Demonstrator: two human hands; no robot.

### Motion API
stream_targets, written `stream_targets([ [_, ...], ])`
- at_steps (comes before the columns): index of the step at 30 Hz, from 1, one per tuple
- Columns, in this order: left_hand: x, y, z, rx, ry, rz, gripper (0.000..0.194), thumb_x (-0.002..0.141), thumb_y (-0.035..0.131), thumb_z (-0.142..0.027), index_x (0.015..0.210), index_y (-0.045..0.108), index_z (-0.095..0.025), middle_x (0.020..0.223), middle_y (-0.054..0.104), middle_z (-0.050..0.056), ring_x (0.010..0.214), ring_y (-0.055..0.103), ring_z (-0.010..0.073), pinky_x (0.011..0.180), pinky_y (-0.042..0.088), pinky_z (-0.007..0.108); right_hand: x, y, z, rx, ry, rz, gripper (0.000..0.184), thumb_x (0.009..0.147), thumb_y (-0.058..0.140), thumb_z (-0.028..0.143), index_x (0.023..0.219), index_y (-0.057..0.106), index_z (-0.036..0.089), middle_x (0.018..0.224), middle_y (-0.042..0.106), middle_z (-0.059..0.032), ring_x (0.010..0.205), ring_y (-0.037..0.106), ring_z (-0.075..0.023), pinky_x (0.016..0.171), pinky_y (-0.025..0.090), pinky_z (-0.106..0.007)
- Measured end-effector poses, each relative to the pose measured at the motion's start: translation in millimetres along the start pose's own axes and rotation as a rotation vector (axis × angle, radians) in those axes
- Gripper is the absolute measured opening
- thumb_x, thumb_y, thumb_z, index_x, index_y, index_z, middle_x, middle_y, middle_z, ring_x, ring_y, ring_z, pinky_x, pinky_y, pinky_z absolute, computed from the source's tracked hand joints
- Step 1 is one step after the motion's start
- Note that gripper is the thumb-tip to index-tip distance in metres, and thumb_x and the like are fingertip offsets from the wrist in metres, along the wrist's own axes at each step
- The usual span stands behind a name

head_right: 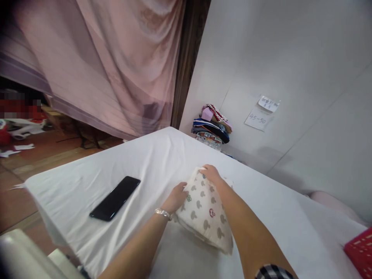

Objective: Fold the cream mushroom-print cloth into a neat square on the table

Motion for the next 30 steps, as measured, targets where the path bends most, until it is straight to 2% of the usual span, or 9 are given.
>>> stream_targets([
  [4,-4.0,-2.9,-2.7,0.208,0.004,-0.037,0.043,0.077,0.047,-0.013,0.12,0.053,-0.011,0.118,0.062,0.012,0.108,0.057,0.0198,0.088,0.041,0.025,-5.8,12.7,4.9,-0.061,0.001,0.002,0.028,0.082,0.05,0.039,0.09,0.066,0.019,0.094,0.068,-0.0051,0.084,0.058,-0.0185,0.068,0.036,-0.024],
  [8,-14.0,-4.4,-7.5,0.441,0.051,-0.099,0.031,0.079,0.047,-0.019,0.109,0.056,-0.017,0.103,0.066,0.01,0.097,0.061,0.0211,0.081,0.044,0.029,-10.2,9.1,6.1,-0.116,-0.041,0.018,0.03,0.086,0.044,0.042,0.089,0.065,0.021,0.091,0.067,-0.0034,0.081,0.057,-0.0164,0.066,0.034,-0.023],
  [10,-18.4,-4.1,-9.5,0.536,0.071,-0.115,0.027,0.081,0.045,-0.021,0.106,0.057,-0.017,0.102,0.066,0.011,0.097,0.061,0.0218,0.081,0.044,0.03,-11.0,5.2,5.9,-0.15,-0.056,0.014,0.033,0.088,0.041,0.045,0.087,0.064,0.021,0.088,0.067,-0.0027,0.08,0.057,-0.0159,0.064,0.033,-0.022],
  [15,-19.7,-1.0,-8.9,0.643,0.115,-0.084,0.027,0.085,0.041,-0.022,0.107,0.056,-0.015,0.106,0.064,0.012,0.098,0.061,0.0229,0.082,0.045,0.033,-12.7,7.9,5.6,-0.253,-0.048,-0.062,0.041,0.093,0.032,0.046,0.084,0.062,0.02,0.087,0.066,-0.0048,0.08,0.056,-0.0161,0.067,0.032,-0.024],
  [22,-14.8,-0.4,-4.5,0.704,0.096,-0.049,0.027,0.089,0.037,-0.023,0.107,0.055,-0.016,0.105,0.064,0.011,0.097,0.061,0.0225,0.079,0.047,0.034,-13.5,22.0,5.9,-0.351,-0.044,-0.081,0.043,0.094,0.031,0.042,0.082,0.064,0.017,0.085,0.067,-0.0095,0.079,0.059,-0.0197,0.071,0.037,-0.029],
  [24,-15.2,-0.9,-5.1,0.704,0.098,-0.045,0.028,0.089,0.037,-0.023,0.109,0.055,-0.016,0.109,0.063,0.011,0.099,0.06,0.0219,0.081,0.046,0.034,-13.2,20.3,8.4,-0.353,-0.065,-0.09,0.041,0.093,0.033,0.039,0.086,0.065,0.016,0.089,0.067,-0.0105,0.086,0.059,-0.021,0.076,0.039,-0.03],
  [27,-16.6,-1.2,-6.5,0.712,0.099,-0.045,0.029,0.09,0.036,-0.024,0.111,0.054,-0.016,0.11,0.063,0.011,0.101,0.06,0.0218,0.083,0.046,0.033,-13.6,17.9,13.5,-0.333,-0.13,-0.11,0.032,0.09,0.037,0.024,0.106,0.063,0.018,0.11,0.064,-0.0096,0.104,0.055,-0.02,0.089,0.038,-0.03],
  [30,-17.6,-0.5,-7.4,0.71,0.092,-0.037,0.029,0.089,0.036,-0.023,0.11,0.054,-0.016,0.11,0.063,0.011,0.1,0.06,0.0216,0.082,0.046,0.033,-13.6,19.0,18.3,-0.265,-0.297,-0.1,0.049,0.078,0.039,0.006,0.122,0.057,0.02,0.13,0.054,-0.0065,0.12,0.045,-0.0172,0.101,0.032,-0.031],
])
Point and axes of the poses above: each hand's wrist, its own x-axis towards the middle knuckle, its own y-axis out of the palm, z = x × y, the point moved 2 cm from there along x, towards the middle knuckle
